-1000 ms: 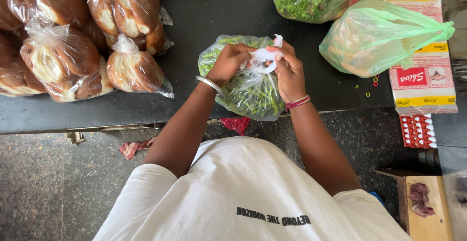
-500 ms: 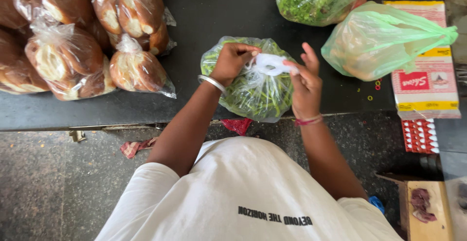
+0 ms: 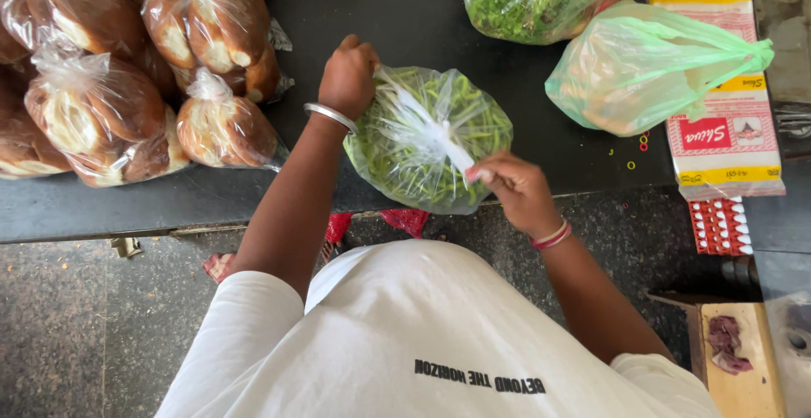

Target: The person ties several plastic bags containing green vegetables, carrots, and other produce, moves the bags around a dark countertop, and سپس wipes a section of the counter with a cloth.

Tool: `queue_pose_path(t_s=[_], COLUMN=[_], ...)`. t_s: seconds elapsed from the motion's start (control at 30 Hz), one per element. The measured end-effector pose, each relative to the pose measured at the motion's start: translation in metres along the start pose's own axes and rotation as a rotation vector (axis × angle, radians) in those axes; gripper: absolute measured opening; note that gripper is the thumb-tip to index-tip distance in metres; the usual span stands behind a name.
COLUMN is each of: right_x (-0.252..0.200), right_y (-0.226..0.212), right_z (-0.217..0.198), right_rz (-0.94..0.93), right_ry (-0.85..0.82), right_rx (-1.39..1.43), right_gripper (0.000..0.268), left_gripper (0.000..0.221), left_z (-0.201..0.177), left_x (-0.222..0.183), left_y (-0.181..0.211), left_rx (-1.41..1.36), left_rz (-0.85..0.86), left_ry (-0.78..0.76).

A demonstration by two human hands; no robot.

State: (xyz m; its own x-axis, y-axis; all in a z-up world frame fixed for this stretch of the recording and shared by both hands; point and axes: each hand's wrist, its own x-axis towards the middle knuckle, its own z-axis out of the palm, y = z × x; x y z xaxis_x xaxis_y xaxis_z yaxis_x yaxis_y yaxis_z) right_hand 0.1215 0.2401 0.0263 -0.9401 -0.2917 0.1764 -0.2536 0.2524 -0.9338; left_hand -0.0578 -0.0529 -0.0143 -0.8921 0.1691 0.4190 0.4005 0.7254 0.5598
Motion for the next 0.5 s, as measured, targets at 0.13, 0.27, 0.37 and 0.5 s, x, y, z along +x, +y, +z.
queue_pose_path(t_s=[0.13,0.27,0.37,0.5], right_x=[-0.011,-0.016,-0.010,0.009], right_y=[0.010,0.010,0.020,0.026], right_z=[0.006,0.007,0.021,0.032], right_rz=[0.075,-0.108,0.254,0.272], right_ry=[0.027,0.181,0.204,0.164], right_rx=[0.115,-0.443,-0.378,-0.480], right_gripper=[0.022,0.078,0.126,0.140], left_gripper=[0.008,0.025,0.063,0.083], left_z=[0.006,-0.013,-0.022,-0.032], left_x=[-0.014,-0.041,-0.071,-0.116], left_y=[-0.002,0.009,0.019,0.028], left_rx=[-0.066,-0.134,-0.110,-0.098], left_rz=[-0.143,-0.164,-0.302,-0.273], left_ry=[-0.014,0.006,-0.119,-0.146])
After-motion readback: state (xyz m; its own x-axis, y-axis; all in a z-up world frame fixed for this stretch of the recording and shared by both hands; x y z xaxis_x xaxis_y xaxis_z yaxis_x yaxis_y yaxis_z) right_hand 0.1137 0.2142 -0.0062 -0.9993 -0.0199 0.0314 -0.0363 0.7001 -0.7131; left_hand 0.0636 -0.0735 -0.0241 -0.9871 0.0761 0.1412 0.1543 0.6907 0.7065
